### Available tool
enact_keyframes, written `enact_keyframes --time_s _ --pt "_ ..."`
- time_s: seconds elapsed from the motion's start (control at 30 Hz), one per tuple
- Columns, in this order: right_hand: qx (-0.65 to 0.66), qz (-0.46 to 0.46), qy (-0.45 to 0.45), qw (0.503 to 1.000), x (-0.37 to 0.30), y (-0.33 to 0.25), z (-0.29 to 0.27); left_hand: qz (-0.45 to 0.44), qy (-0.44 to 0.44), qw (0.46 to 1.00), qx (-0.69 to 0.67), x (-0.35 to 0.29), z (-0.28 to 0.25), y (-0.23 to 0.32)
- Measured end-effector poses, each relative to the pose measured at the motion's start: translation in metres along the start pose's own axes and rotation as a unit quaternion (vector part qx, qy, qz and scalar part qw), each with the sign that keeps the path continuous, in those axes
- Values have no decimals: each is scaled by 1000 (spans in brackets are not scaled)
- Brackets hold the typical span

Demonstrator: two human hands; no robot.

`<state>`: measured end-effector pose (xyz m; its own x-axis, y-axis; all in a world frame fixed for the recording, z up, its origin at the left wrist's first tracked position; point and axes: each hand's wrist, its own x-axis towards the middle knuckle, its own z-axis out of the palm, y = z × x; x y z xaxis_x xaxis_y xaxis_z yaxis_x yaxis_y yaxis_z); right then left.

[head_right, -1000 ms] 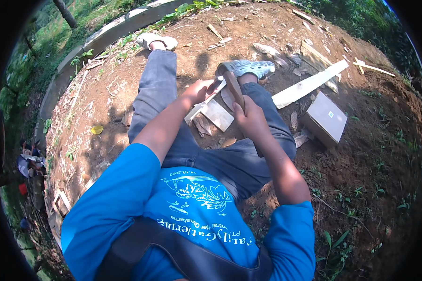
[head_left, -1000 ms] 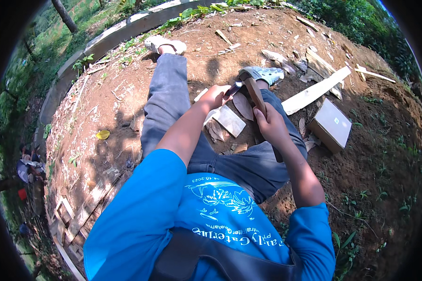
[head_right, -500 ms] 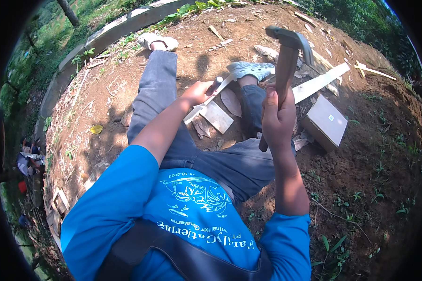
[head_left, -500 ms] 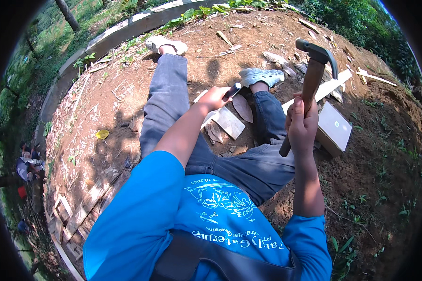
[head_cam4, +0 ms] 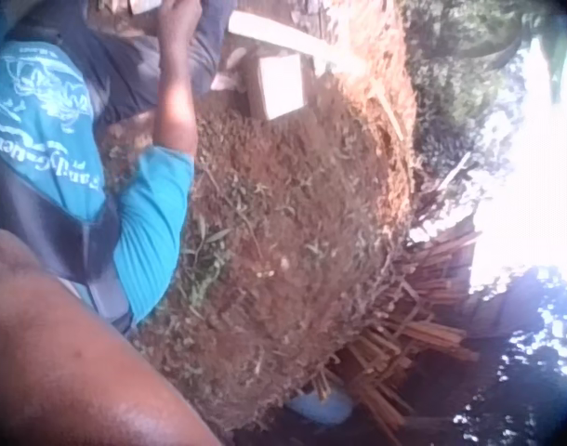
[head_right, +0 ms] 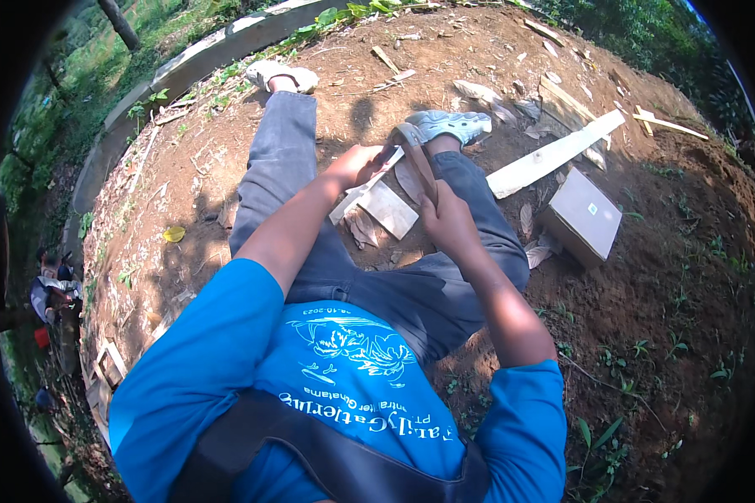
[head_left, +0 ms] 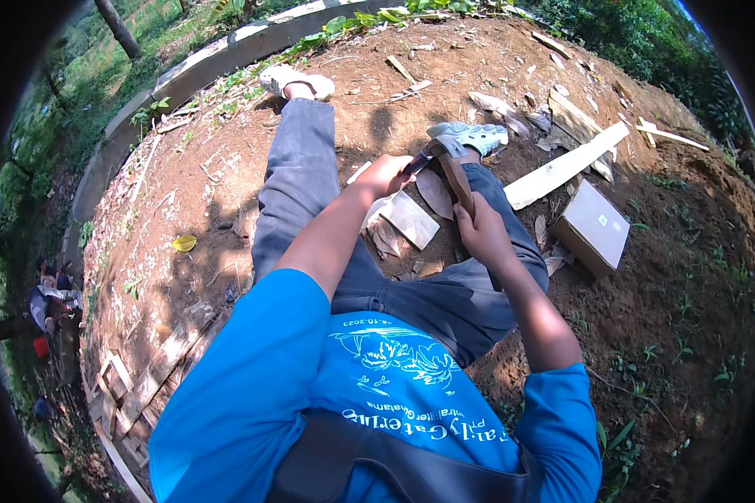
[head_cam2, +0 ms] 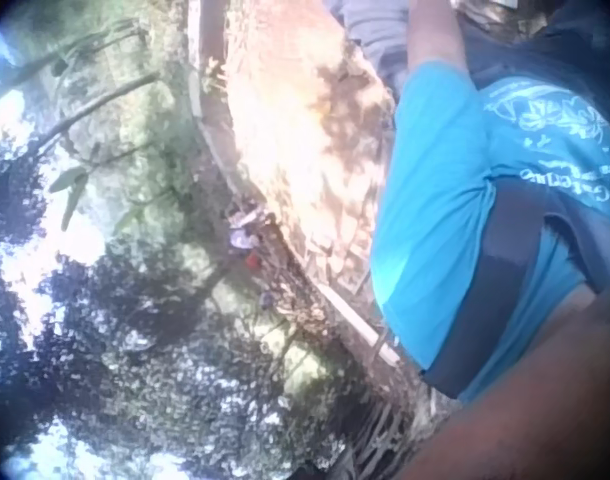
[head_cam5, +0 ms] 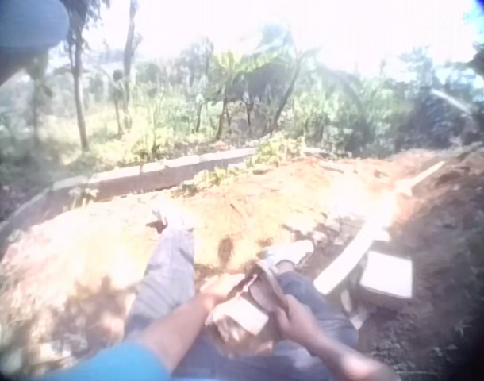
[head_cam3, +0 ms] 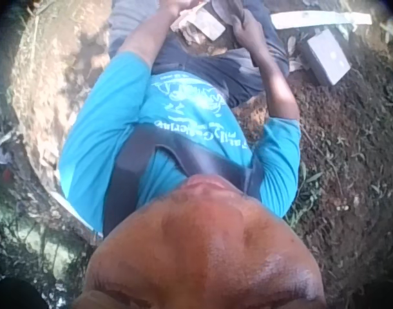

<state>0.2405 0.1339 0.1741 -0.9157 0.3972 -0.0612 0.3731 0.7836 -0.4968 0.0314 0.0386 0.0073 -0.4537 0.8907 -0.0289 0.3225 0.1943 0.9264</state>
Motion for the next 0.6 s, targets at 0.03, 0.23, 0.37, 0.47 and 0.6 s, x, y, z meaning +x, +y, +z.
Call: enact_keyframes --time_s 0.03,0.23,0.37,0.47,0.6 --pt "42 -19 34 998 10 -19 -16 63 10 997 34 0 -3 -7" --pt "167 -7 203 965 2 -16 0 46 29 998 27 -4 -2 1" --pt "119 81 15 989 -5 -19 -21 61 24 998 4 -2 -7 -6" --pt "274 33 171 946 1 -23 -13 41 24 998 29 -5 -11 -9" --pt "13 68 -42 997 6 1 -17 62 -2 998 27 -3 -2 -9"
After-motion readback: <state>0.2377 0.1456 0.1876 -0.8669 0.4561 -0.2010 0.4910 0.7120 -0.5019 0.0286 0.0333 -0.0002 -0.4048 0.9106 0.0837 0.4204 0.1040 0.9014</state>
